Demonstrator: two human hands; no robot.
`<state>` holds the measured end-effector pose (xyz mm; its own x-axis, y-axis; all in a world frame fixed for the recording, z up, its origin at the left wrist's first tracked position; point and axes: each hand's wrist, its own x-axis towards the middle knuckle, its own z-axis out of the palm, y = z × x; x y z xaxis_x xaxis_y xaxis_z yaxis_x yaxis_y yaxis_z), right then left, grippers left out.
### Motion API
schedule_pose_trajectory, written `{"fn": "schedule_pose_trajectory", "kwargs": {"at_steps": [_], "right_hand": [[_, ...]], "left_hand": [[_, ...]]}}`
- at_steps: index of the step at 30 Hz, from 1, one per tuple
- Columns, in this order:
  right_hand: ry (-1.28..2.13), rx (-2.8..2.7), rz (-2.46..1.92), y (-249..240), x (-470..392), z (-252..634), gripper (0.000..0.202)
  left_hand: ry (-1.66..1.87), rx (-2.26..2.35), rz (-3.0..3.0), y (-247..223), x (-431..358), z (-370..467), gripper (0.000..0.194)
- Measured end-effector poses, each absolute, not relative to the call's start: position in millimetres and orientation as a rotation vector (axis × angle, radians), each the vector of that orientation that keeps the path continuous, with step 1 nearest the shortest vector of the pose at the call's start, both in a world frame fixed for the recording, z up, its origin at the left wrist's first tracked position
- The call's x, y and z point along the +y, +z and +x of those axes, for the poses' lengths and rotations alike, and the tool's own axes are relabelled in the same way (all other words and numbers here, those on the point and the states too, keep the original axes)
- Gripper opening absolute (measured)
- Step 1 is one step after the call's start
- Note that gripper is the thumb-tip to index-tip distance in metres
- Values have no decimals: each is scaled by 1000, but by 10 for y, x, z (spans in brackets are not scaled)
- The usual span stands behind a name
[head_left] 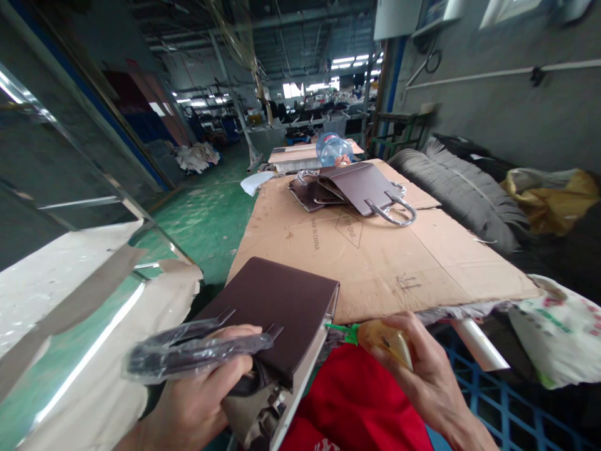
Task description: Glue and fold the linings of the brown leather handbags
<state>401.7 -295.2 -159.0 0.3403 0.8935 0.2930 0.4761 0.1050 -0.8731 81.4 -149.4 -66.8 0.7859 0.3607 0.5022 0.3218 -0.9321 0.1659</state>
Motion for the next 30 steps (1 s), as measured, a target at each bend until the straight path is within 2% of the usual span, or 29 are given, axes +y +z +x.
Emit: {"fn": "schedule_pose_trajectory", "kwargs": {"at_steps": [18, 22, 26, 30], "right_hand": [[536, -1377, -1522, -1589, -2924, 4147, 20], [472, -1329, -1534, -1609, -2920, 4153, 20], [624, -1262, -1532, -1641, -2941, 4145, 24], [594, -1221, -1488, -1641, -2960, 4094, 26]], "left_hand": [[829, 503, 2896, -710, -1490, 778, 23], [849, 522, 2897, -703, -1498, 793, 20], [873, 530, 2870, -676, -1505, 823, 18], [861, 506, 2890, -674, -1498, 818, 12]]}}
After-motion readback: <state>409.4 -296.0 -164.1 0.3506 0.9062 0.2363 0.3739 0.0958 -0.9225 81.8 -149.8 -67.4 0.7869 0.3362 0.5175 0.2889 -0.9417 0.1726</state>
